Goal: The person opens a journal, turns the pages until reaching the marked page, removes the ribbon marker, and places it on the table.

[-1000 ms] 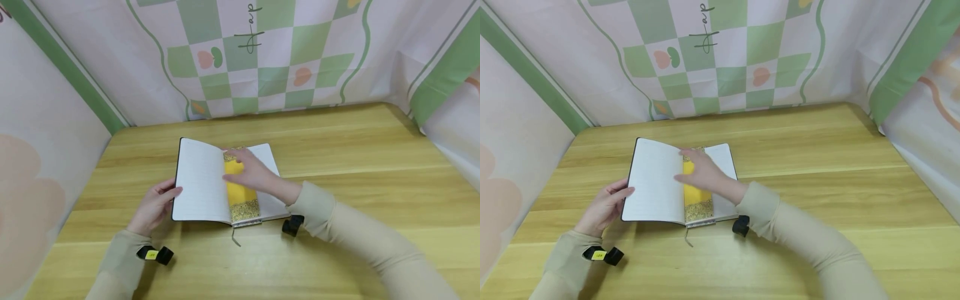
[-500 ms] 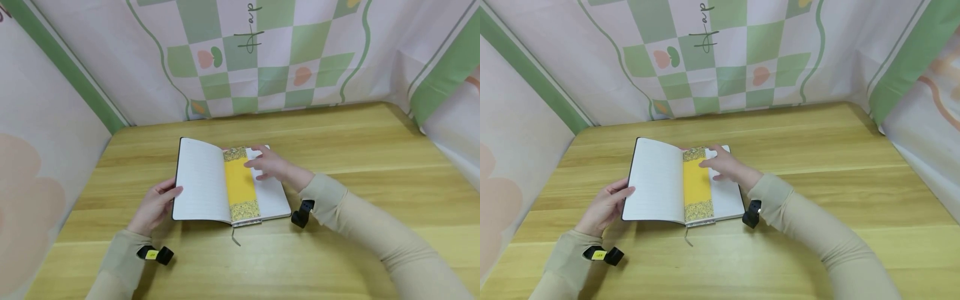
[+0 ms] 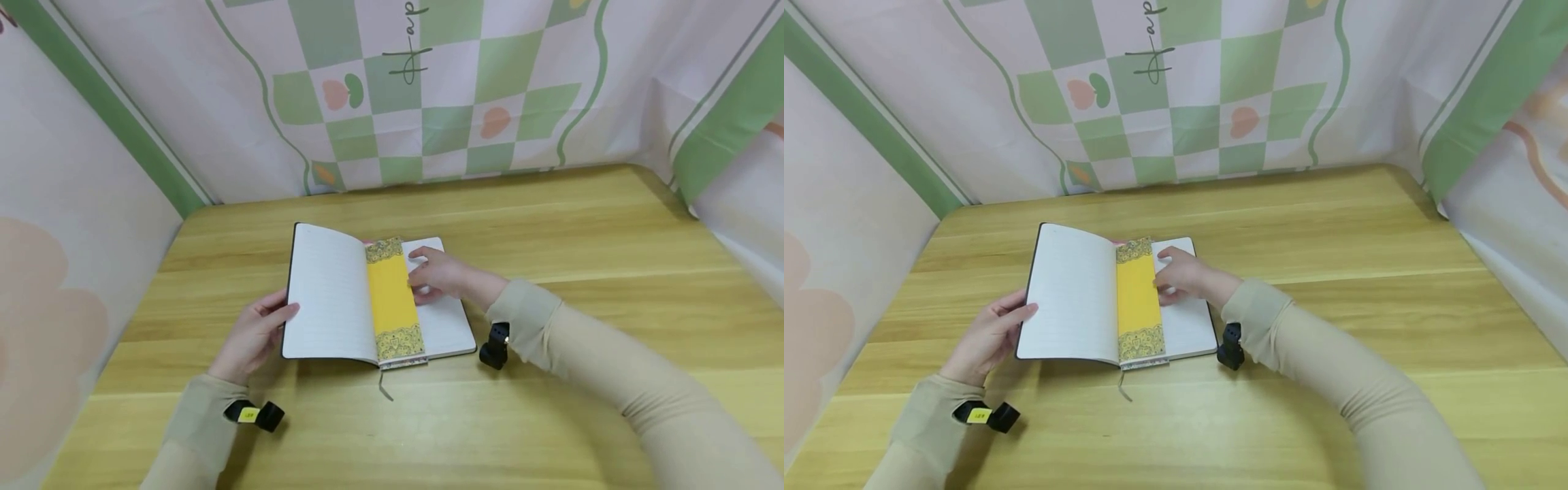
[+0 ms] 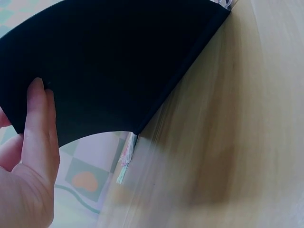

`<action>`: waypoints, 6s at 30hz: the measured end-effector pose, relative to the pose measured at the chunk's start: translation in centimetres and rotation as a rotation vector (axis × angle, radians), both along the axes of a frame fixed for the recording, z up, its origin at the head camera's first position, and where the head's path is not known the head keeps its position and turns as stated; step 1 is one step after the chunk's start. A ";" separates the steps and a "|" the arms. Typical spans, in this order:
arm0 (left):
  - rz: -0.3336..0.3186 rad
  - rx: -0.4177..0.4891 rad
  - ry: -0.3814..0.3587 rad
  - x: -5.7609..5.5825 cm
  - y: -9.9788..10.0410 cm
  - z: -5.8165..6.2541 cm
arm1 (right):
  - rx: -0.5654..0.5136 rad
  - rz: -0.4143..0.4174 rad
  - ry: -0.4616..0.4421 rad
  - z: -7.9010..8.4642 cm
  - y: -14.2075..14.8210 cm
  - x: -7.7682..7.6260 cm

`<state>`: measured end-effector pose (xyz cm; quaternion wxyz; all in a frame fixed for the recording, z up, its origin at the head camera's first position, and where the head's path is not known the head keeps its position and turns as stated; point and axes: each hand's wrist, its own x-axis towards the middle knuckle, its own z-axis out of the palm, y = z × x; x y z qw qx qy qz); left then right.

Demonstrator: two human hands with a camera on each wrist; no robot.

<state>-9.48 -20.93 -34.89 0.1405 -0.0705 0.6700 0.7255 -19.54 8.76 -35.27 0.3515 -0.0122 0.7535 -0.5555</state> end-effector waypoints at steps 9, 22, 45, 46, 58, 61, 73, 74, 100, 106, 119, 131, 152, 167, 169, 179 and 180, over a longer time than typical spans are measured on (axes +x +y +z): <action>-0.001 0.009 0.007 0.0 0.1 -0.1 | 0.044 -0.001 0.050 -0.6 -0.3 0.1; -0.026 0.021 0.022 -0.1 0.2 0.2 | 0.020 -0.053 0.171 0.6 1.9 -1.8; -0.014 0.023 0.011 -0.2 -0.1 -0.2 | 0.167 -0.037 0.273 0.5 13.2 -6.8; -0.014 0.020 0.012 -0.1 -0.1 -0.2 | 0.169 -0.024 0.265 0.3 13.3 -6.8; -0.015 0.048 0.023 0.0 0.0 -0.3 | 0.189 0.009 0.197 -1.0 12.8 -6.3; -0.007 0.042 0.023 -0.1 0.0 -0.2 | 0.232 -0.012 0.217 -1.0 12.6 -6.1; -0.010 0.006 0.006 -0.1 0.3 0.1 | 0.437 0.030 0.382 -0.9 11.8 -5.5; -0.012 0.005 0.007 -0.1 0.3 0.1 | 0.436 0.026 0.391 -0.9 11.7 -5.4; -0.006 0.004 -0.005 -0.2 0.5 -0.1 | 0.513 0.303 0.841 -0.4 5.6 -4.4; -0.006 0.017 -0.004 -0.4 0.5 -0.2 | 0.604 0.409 0.785 -0.6 4.2 -4.6; -0.018 0.038 0.006 -0.4 0.5 -0.1 | 0.752 0.507 0.754 -1.2 2.8 -4.7; -0.003 0.026 -0.003 -0.3 0.3 -0.2 | 0.782 0.459 0.760 -0.9 2.4 -4.1; -0.013 0.024 -0.012 -0.2 0.6 -0.5 | 0.635 0.396 1.009 -0.4 3.6 -1.0; -0.020 0.041 0.013 -0.5 0.5 -0.3 | 0.141 0.130 0.599 1.7 5.2 0.9; -0.017 0.045 0.013 -0.5 0.4 -0.4 | 0.074 0.106 0.501 2.0 5.2 1.1; -0.007 0.038 -0.016 -0.3 0.5 -0.5 | -0.152 0.149 0.277 2.2 3.3 2.5; -0.008 0.038 -0.017 -0.2 0.5 -0.5 | -0.161 0.162 0.273 2.2 3.1 2.6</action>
